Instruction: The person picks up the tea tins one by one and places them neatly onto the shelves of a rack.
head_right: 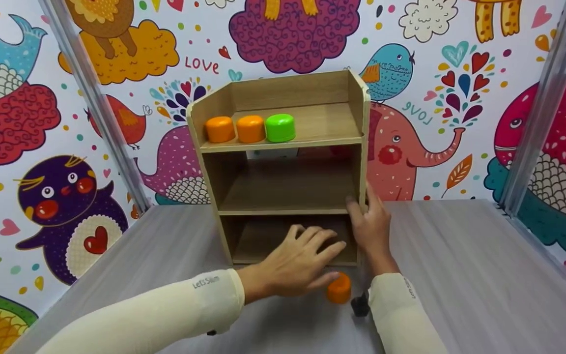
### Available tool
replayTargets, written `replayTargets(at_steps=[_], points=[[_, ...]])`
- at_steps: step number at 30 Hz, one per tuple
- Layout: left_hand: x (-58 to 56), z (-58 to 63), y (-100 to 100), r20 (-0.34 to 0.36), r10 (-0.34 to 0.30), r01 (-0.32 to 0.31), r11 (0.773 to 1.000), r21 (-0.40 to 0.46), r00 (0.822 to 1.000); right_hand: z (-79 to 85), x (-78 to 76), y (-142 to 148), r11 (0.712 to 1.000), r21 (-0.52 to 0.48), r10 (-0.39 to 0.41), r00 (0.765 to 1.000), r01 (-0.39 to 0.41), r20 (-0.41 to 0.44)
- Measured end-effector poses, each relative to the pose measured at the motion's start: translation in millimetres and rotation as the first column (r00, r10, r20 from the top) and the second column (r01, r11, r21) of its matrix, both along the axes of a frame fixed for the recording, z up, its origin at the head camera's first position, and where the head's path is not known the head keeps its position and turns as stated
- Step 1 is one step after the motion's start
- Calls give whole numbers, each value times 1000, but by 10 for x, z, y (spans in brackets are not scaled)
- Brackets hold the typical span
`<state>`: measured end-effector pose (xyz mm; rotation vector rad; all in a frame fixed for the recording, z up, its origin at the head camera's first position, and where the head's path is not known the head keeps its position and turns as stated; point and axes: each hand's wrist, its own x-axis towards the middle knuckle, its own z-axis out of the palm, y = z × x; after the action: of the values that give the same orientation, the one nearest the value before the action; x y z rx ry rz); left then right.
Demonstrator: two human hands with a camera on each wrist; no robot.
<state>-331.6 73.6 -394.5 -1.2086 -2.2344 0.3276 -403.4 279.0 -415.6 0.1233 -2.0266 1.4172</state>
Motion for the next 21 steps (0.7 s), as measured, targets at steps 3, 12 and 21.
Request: replayTargets(at_steps=[3,12,21], points=[[22,-86,36,19,11,-11,1000,-22,1000,-4,-5,4,1000,1,-5,1000,5,-13],[31,-259,96,89,33,-27,997,-66,995,5,-1,13,1000,15,11,1000,-11,-12],[9,-438,148,224,67,-50,996,-79,972,-5,16,7,1000,3,29,1000,-29,4]])
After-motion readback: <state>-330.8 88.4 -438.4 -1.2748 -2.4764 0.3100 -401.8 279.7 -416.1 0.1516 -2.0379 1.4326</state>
